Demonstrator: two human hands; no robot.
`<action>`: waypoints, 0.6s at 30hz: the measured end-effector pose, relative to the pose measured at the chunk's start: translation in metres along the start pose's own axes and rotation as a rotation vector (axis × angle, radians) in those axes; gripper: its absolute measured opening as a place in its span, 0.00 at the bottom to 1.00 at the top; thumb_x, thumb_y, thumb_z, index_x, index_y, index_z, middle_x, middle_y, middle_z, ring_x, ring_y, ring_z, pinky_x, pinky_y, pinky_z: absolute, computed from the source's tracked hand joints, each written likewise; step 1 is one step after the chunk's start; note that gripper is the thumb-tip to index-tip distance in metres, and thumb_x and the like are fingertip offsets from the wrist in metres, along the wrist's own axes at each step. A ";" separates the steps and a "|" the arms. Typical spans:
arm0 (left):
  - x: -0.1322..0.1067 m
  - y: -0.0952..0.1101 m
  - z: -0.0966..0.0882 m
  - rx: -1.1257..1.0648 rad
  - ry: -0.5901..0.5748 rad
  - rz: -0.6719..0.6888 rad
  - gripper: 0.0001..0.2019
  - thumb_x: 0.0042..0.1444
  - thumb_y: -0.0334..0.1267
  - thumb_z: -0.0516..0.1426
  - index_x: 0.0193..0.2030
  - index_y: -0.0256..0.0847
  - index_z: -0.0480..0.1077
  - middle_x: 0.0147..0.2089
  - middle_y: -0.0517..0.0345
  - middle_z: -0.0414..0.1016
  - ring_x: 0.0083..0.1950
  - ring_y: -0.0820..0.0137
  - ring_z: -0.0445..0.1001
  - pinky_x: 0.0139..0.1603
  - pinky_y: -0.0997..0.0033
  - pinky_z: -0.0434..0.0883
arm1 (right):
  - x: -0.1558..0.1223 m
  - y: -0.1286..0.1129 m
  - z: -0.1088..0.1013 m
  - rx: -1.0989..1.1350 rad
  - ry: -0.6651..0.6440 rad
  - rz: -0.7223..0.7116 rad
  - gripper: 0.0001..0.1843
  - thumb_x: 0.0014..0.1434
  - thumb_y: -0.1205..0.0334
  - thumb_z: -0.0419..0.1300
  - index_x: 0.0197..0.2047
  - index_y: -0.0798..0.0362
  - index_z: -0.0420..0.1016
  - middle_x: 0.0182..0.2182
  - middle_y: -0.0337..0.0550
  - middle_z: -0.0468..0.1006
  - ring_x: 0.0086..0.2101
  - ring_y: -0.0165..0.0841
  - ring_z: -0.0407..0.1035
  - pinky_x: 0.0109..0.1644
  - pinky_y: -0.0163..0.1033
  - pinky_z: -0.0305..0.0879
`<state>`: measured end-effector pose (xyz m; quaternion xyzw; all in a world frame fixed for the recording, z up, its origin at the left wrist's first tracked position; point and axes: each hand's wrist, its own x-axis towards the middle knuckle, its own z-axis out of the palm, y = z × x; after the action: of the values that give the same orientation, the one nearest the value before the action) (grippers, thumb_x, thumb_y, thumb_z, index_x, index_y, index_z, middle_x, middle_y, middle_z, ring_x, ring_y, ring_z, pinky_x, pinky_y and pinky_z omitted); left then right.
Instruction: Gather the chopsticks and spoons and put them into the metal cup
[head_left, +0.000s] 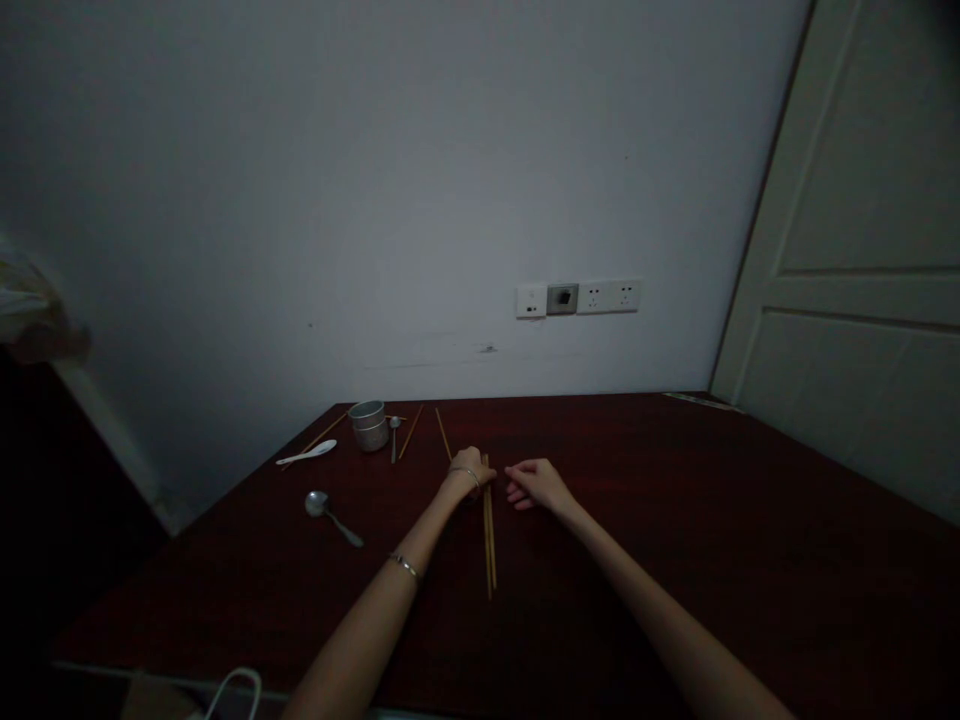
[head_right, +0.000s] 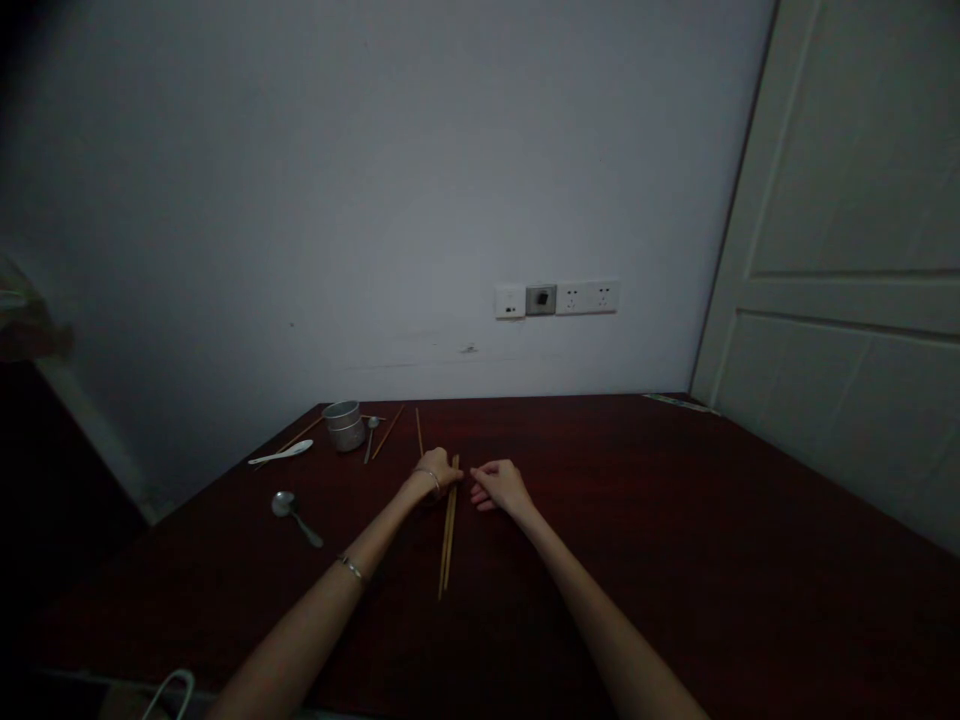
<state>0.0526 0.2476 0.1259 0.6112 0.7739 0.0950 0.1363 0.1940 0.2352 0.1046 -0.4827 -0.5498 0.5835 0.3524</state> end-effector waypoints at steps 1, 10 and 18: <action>-0.001 0.001 -0.001 0.045 0.015 0.024 0.17 0.41 0.43 0.59 0.36 0.34 0.73 0.38 0.43 0.76 0.38 0.63 0.75 0.30 0.78 0.69 | 0.000 -0.001 -0.002 -0.001 0.006 0.003 0.07 0.56 0.63 0.55 0.30 0.59 0.65 0.17 0.39 0.71 0.17 0.27 0.68 0.18 0.32 0.68; -0.005 0.004 -0.007 0.083 -0.059 0.064 0.17 0.41 0.41 0.59 0.39 0.34 0.73 0.36 0.43 0.76 0.32 0.64 0.76 0.28 0.77 0.69 | -0.001 0.001 -0.007 -0.029 0.017 0.015 0.08 0.56 0.62 0.54 0.29 0.59 0.65 0.18 0.39 0.71 0.17 0.27 0.68 0.17 0.31 0.67; 0.000 -0.003 -0.002 0.030 -0.058 0.074 0.15 0.41 0.39 0.58 0.36 0.32 0.73 0.35 0.42 0.76 0.33 0.63 0.76 0.27 0.76 0.70 | -0.003 0.000 -0.010 -0.032 0.032 0.027 0.06 0.56 0.63 0.53 0.31 0.58 0.65 0.19 0.39 0.72 0.17 0.26 0.68 0.18 0.29 0.66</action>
<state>0.0491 0.2465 0.1265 0.6439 0.7477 0.0706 0.1457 0.2044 0.2355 0.1063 -0.5049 -0.5468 0.5716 0.3454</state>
